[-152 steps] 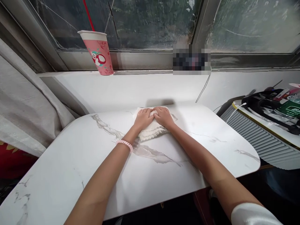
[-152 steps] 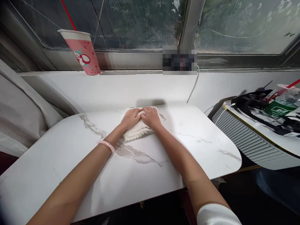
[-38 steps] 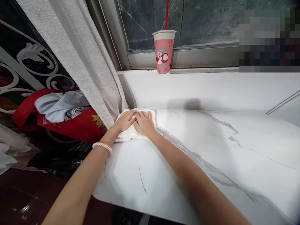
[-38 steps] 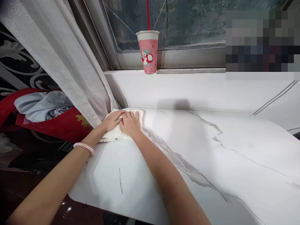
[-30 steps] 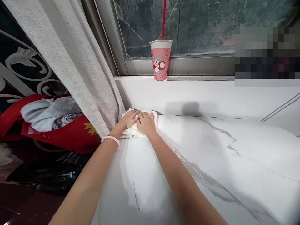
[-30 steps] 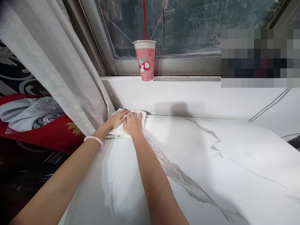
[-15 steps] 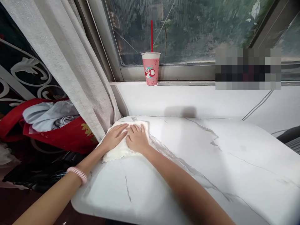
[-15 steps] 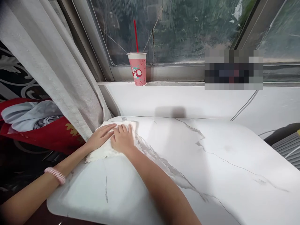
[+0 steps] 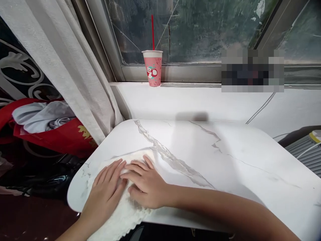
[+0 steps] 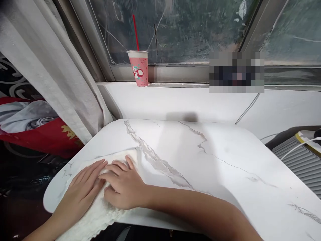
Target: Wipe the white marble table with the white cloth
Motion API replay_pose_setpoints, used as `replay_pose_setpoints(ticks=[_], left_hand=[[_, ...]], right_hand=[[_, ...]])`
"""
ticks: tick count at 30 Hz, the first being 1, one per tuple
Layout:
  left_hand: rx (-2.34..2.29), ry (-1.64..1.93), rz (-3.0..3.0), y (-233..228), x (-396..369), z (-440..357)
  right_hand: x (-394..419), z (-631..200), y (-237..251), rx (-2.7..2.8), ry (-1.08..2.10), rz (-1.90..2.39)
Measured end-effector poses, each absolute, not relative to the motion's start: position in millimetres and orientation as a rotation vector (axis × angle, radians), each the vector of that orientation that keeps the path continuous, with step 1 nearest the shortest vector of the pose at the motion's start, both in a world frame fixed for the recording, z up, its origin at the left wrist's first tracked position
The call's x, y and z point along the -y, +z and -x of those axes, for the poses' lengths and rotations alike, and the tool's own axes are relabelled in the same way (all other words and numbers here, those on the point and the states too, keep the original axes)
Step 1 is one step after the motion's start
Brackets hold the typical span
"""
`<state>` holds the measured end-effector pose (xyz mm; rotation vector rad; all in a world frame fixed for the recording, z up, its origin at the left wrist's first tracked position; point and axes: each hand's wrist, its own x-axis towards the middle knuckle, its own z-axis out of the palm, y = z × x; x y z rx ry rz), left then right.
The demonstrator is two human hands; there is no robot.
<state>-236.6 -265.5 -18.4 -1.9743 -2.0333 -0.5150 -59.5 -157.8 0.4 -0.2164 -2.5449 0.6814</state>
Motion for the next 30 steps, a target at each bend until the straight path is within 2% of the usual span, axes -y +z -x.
replay_pose_setpoints(ticks=[5,10,19,24,30], left_hand=[[1.996,-0.522,2.07,-18,234,221],[2.068,-0.555,2.072,-13,161,233],[2.17,-0.48,2.089,0,18,238],[2.141,-0.513,2.096,1,-5,224],[2.097,-0.53,2.122,1,-15,171]], right_hand=[[143,39,1,2.544,0.53,0.289],[81,55,-1,2.656,0.34,0.352],[-26,85,1,2.621,0.381,0.774],[-49,69,0,2.601,0.4,0.797],[-64,21,-6,2.575,0.279,0.833]])
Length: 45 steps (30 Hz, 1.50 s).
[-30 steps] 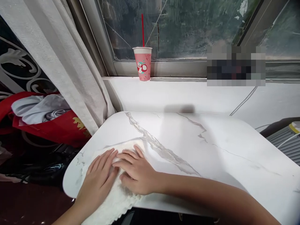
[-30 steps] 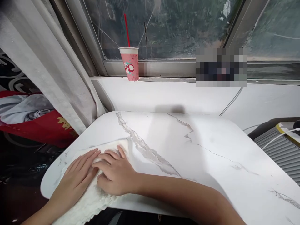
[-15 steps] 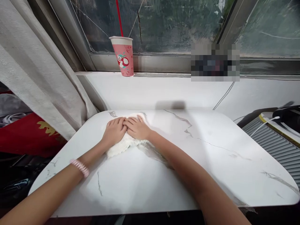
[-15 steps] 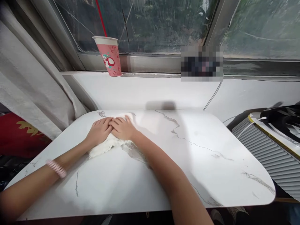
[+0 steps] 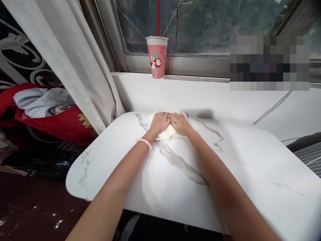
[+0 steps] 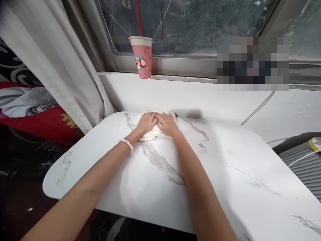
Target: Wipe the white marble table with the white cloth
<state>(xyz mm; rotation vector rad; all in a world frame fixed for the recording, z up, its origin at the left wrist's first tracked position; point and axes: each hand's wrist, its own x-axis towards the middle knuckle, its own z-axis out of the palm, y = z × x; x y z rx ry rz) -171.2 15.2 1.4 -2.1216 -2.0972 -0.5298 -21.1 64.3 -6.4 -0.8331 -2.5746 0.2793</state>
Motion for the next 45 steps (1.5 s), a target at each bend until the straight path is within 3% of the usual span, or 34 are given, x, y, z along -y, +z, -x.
replay_pose_setpoints(ticks=[10,21,26,35,45], left_hand=[[2.024,-0.578,2.202,0,7,125],[1.903,-0.531,2.253,-9,165,97],[1.798,-0.581,2.354,-10,192,69],[1.789,-0.588,2.542,-11,126,6],[1.902,-0.722,2.433,2,-33,15]], right_hand=[[-37,-25,-14,2.496,0.107,1.067],[104,-79,-9,2.637,0.168,0.73],[134,-111,-3,2.631,0.178,0.711],[99,-168,-11,2.516,0.041,0.969],[-52,-131,-11,2.397,0.044,1.242]])
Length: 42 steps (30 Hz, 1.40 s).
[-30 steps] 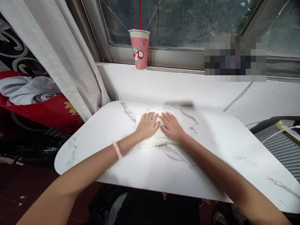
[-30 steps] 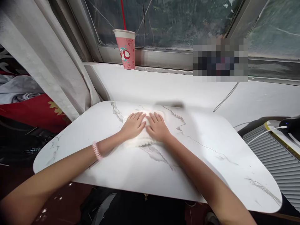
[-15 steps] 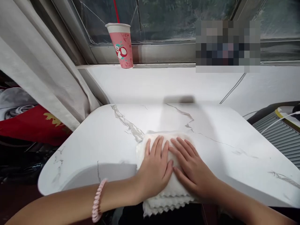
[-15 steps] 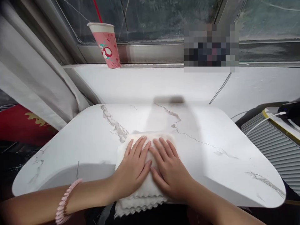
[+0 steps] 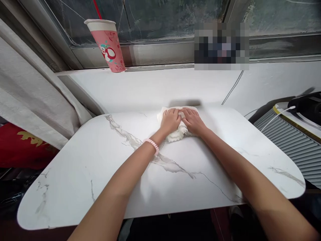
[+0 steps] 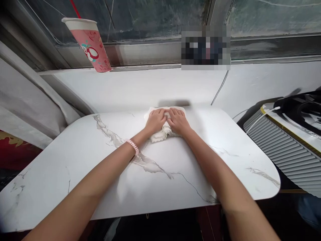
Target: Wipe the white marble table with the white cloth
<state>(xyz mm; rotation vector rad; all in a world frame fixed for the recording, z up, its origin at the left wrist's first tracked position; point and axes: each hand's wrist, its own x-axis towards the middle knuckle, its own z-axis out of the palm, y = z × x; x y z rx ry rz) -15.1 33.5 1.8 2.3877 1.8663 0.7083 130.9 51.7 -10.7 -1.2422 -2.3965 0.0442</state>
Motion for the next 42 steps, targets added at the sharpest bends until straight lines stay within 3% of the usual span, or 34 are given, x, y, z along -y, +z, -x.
replay_pose_setpoints(ticks=[11,19,27,42], left_hand=[[-1.96,0.617,-2.394,4,-59,-21],[-1.935,0.528,-2.411,3,-30,-59],[-1.838,0.443,-2.48,5,47,-57],[-1.477,0.445,-2.68,0,136,-34]], right_hand=[[-98,-180,-11,2.224,0.316,1.377],[-77,-222,-18,2.3,0.151,1.326],[5,-239,-19,2.498,-0.009,1.124],[142,-220,-3,2.425,0.074,1.332]])
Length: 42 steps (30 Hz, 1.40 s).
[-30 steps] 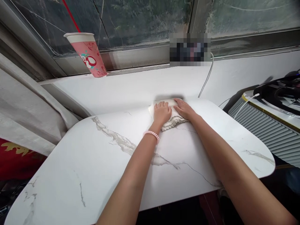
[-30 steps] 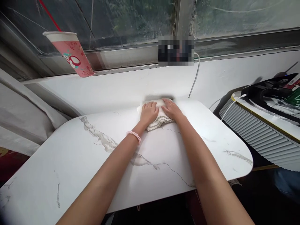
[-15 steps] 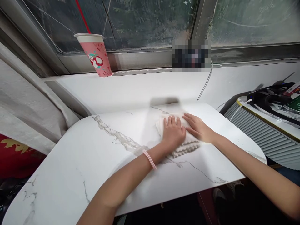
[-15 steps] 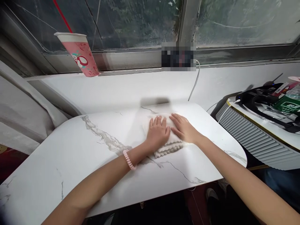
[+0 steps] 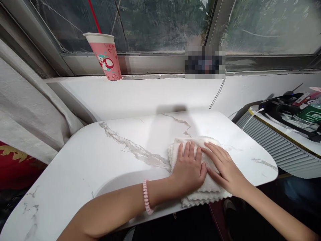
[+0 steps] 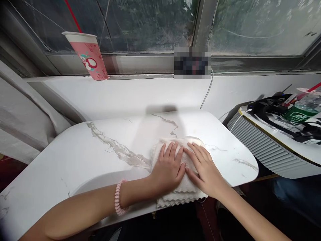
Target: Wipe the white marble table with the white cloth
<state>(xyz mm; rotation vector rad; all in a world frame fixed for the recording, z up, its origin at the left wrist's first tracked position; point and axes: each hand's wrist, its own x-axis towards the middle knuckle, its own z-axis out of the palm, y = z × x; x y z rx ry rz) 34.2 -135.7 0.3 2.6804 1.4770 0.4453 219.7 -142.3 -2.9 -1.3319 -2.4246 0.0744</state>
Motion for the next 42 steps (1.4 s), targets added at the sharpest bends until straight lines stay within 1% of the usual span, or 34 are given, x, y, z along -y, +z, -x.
replay_pose_setpoints(ticks=[8,16,24,32,37,42], left_hand=[[-1.476,0.484,-2.684,3,156,-4],[-1.533,0.447,-2.638,5,142,12],[-1.629,0.382,-2.553,12,88,41],[-1.83,0.501,-2.474,10,30,67],[-1.826,0.586,-2.467,7,-4,87],[-1.859,0.558,-2.496,5,-30,109]], right_hand=[[162,-188,-6,2.389,0.008,1.244],[140,-170,-12,2.358,0.016,1.196],[84,-129,-13,2.335,0.04,1.303],[-1,-99,-10,2.279,0.258,1.225],[-38,-78,-9,2.307,0.233,1.236],[-64,-51,-9,2.305,0.242,1.278]])
